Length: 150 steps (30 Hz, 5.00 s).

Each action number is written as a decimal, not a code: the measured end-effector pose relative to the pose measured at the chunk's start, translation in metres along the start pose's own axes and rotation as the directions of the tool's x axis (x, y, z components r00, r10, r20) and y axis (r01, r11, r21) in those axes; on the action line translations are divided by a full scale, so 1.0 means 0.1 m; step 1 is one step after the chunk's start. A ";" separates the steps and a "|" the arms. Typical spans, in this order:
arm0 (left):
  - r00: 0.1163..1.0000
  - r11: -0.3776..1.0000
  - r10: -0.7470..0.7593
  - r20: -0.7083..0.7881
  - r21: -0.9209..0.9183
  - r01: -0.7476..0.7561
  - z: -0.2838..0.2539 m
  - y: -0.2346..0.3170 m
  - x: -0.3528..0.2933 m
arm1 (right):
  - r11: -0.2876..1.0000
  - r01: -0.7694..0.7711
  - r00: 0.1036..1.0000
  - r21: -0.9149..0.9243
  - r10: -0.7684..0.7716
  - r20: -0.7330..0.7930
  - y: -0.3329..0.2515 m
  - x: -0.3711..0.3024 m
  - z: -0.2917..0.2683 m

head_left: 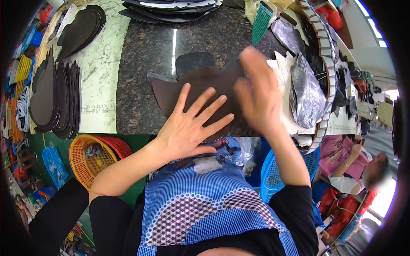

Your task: The person assembles shoe components by peeling backing layers from cutouts and aligning and pressing the matching pieces together onto base panels by hand on a workbench.

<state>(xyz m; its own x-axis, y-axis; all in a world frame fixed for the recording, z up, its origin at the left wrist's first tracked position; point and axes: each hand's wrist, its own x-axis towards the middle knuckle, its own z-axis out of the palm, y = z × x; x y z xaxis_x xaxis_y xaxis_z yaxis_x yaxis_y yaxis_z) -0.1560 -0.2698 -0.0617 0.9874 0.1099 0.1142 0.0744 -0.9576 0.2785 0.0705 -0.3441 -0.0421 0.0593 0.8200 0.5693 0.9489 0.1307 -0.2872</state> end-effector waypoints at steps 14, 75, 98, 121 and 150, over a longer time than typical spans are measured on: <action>0.956 0.952 -0.292 0.006 0.095 0.290 -0.38 -0.59 -0.72 | 0.823 0.276 0.632 0.496 -0.544 0.551 -0.57 -1.23 0.06; 0.831 0.969 -0.074 -0.552 -0.236 -0.071 0.20 -0.06 -0.80 | 0.908 0.408 0.739 0.099 -0.392 0.548 -0.64 0.05 0.16; 0.842 0.890 -0.324 -0.431 0.163 0.426 -0.87 -2.05 1.86 | 0.795 -0.374 0.906 0.477 0.201 0.373 -0.39 0.01 -0.64; 0.748 1.000 -0.006 -0.664 0.013 0.019 -1.13 -1.54 1.00 | -0.134 -0.623 0.636 0.770 0.486 0.599 0.29 1.43 0.42; 0.987 0.984 0.148 0.059 -0.103 -0.142 -0.19 -0.25 0.16 | 0.609 -0.723 0.661 0.325 0.748 0.069 0.03 -0.74 -1.24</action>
<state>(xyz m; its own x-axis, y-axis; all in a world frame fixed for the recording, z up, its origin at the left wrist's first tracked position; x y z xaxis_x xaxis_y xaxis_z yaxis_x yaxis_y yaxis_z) -0.1450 -0.2388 -0.0489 0.9939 -0.0492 0.0982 -0.0813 -0.9308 0.3563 0.1071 -0.4734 0.0108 0.7272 0.6778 0.1085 0.4347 -0.3325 -0.8369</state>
